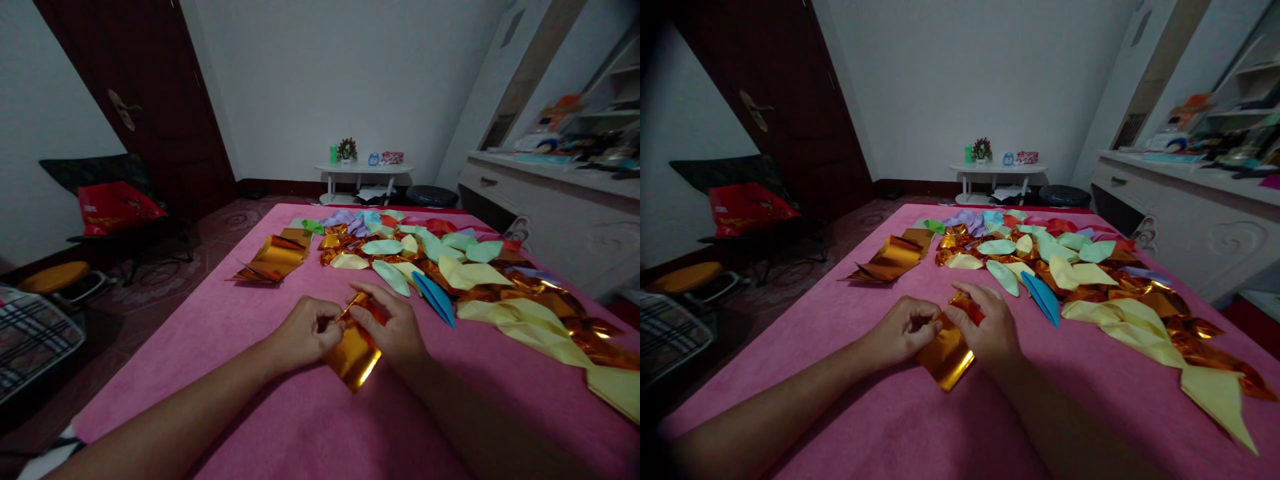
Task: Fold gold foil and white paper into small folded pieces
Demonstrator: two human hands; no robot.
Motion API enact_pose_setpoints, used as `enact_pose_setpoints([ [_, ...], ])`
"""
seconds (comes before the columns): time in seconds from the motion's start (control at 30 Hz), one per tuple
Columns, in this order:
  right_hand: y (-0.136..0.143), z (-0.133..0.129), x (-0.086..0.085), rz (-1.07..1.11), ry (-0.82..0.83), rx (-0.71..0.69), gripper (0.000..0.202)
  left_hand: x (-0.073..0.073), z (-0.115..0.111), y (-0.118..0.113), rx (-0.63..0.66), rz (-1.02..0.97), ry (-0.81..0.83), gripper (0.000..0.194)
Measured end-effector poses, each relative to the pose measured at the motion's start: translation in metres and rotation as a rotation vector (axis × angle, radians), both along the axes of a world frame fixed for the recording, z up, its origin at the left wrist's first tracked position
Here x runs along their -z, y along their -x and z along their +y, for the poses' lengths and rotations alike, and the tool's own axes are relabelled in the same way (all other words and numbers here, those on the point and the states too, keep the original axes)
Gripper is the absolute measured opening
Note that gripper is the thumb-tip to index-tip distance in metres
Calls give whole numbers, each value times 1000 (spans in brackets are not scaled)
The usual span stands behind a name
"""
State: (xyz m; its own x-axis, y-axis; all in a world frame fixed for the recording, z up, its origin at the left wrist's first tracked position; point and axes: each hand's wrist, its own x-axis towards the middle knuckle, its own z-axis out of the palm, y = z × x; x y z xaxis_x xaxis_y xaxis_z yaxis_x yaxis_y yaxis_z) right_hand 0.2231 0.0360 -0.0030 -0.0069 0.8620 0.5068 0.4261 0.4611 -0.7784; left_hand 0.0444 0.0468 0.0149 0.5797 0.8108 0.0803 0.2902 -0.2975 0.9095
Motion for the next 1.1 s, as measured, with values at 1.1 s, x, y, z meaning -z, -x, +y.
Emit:
enact_pose_setpoints([
  [1.1, -14, 11, -4, 700, 305, -182, 4, 11, 30, 13, -450, -429, 44, 31],
])
